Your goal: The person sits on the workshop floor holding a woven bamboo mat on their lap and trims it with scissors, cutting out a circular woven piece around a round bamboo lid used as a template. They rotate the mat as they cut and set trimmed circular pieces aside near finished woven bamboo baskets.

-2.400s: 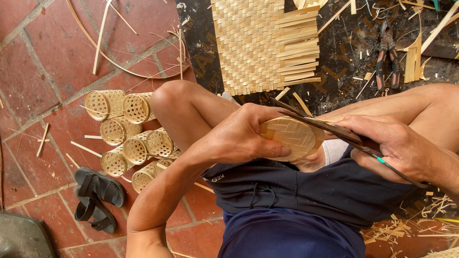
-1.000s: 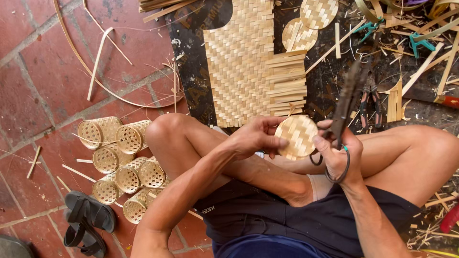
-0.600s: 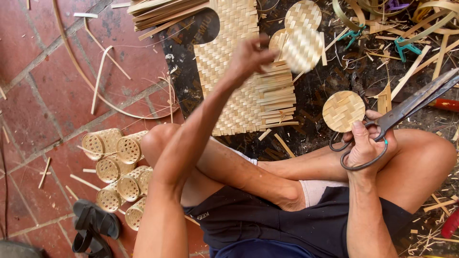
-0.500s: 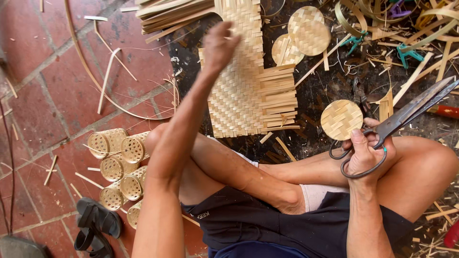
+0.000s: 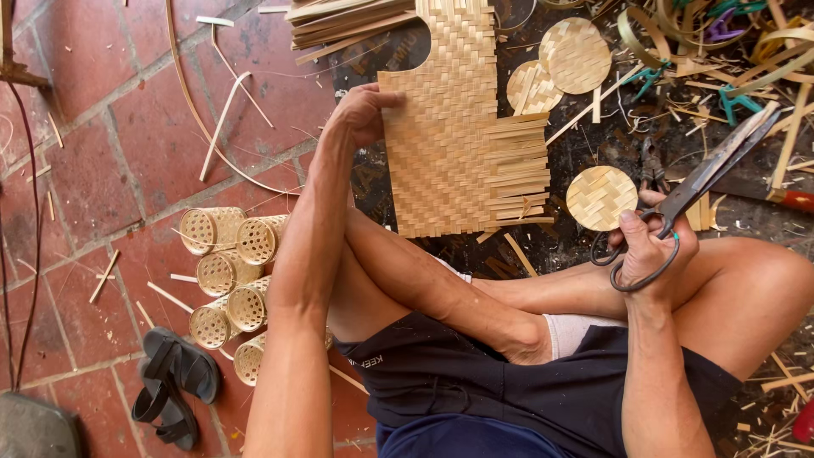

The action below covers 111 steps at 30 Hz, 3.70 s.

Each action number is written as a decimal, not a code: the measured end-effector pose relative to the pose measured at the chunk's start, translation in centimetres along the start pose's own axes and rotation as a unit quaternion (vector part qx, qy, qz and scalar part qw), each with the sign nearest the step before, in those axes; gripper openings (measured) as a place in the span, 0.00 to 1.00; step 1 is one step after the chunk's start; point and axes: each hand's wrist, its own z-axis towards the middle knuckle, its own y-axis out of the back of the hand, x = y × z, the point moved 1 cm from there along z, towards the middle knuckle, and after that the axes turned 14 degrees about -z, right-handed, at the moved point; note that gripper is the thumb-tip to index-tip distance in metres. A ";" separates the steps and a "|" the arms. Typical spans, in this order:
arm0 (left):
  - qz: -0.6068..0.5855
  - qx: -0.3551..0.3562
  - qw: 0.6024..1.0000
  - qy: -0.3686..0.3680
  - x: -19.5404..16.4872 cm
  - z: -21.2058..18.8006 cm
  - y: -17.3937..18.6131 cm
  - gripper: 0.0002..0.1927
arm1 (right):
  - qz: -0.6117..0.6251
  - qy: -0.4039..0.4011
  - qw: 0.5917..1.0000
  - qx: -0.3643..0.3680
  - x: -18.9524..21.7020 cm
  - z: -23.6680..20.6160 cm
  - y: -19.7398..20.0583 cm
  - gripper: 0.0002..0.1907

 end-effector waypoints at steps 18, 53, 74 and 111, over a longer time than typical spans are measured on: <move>-0.307 0.230 0.923 0.006 21.2 -20.0 -5.8 0.24 | -0.159 0.029 0.985 0.055 15.9 -12.8 8.3 0.18; -0.251 0.255 0.925 0.130 38.6 -20.0 -4.0 0.31 | -0.564 0.108 0.812 0.106 6.2 -17.8 5.1 0.13; -0.262 0.073 0.961 0.058 40.9 -20.3 -8.2 0.19 | -0.562 0.119 0.812 0.104 6.1 -17.9 5.5 0.13; -0.444 0.102 0.883 -0.110 24.9 -22.7 -14.8 0.24 | -0.143 0.042 0.977 0.151 8.3 -21.1 -1.6 0.38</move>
